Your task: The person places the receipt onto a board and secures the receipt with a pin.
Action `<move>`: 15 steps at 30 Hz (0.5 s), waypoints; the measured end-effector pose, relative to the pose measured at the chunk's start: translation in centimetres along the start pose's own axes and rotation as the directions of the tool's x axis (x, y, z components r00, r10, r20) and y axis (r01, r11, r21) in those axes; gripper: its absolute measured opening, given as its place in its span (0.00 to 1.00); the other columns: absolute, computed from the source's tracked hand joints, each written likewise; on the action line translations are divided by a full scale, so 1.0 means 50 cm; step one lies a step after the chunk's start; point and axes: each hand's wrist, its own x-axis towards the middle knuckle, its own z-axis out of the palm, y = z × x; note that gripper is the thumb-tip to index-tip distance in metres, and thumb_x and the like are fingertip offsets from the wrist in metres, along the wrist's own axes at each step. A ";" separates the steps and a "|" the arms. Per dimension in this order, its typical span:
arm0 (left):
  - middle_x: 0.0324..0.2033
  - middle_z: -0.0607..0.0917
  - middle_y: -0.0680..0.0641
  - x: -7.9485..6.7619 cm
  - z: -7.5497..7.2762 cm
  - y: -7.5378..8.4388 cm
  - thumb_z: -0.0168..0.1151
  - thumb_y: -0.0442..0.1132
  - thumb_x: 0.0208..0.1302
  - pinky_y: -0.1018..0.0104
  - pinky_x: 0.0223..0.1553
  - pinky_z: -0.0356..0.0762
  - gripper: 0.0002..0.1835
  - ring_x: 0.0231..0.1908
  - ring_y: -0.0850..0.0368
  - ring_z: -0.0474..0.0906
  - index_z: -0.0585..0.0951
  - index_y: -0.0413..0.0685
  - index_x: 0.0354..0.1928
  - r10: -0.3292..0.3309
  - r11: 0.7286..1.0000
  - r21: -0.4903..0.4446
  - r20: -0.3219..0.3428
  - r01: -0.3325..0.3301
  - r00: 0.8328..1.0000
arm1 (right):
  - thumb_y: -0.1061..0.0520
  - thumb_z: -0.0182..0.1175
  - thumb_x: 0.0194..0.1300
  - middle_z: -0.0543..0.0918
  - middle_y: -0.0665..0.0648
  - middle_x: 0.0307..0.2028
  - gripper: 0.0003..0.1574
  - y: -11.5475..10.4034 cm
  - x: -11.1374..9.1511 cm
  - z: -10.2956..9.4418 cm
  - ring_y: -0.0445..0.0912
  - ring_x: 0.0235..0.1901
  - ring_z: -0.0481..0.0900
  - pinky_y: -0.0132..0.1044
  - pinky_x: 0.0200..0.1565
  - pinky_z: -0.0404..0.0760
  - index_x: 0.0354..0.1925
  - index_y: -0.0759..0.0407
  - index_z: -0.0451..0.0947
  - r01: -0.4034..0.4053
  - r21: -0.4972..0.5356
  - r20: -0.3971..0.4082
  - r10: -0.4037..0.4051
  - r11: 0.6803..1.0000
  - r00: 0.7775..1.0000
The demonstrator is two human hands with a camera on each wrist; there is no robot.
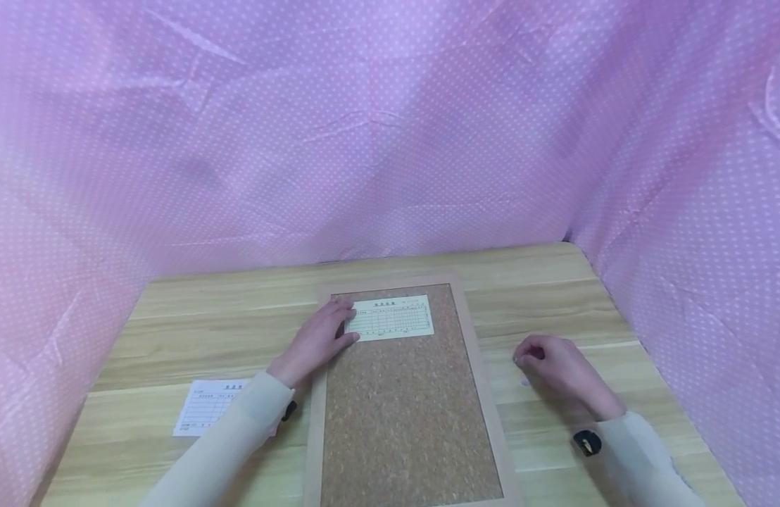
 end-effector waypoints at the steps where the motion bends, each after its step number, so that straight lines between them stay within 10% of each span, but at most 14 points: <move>1: 0.72 0.72 0.39 0.001 0.000 0.000 0.67 0.45 0.71 0.46 0.76 0.56 0.27 0.76 0.39 0.59 0.78 0.36 0.65 -0.001 1.000 -0.001 0.001 0.001 1.000 | 0.61 0.68 0.67 0.88 0.49 0.37 0.03 -0.002 0.000 -0.002 0.43 0.37 0.83 0.37 0.42 0.83 0.39 0.54 0.87 -0.006 0.011 0.000 0.006 1.000 1.000; 15: 0.72 0.72 0.39 0.000 0.001 0.000 0.68 0.45 0.71 0.43 0.74 0.58 0.27 0.76 0.39 0.58 0.78 0.37 0.65 -0.004 1.000 -0.001 0.000 0.004 1.000 | 0.65 0.67 0.68 0.88 0.52 0.35 0.04 -0.058 0.024 -0.011 0.33 0.32 0.79 0.30 0.34 0.80 0.41 0.60 0.87 0.137 0.065 -0.176 -0.124 0.988 0.977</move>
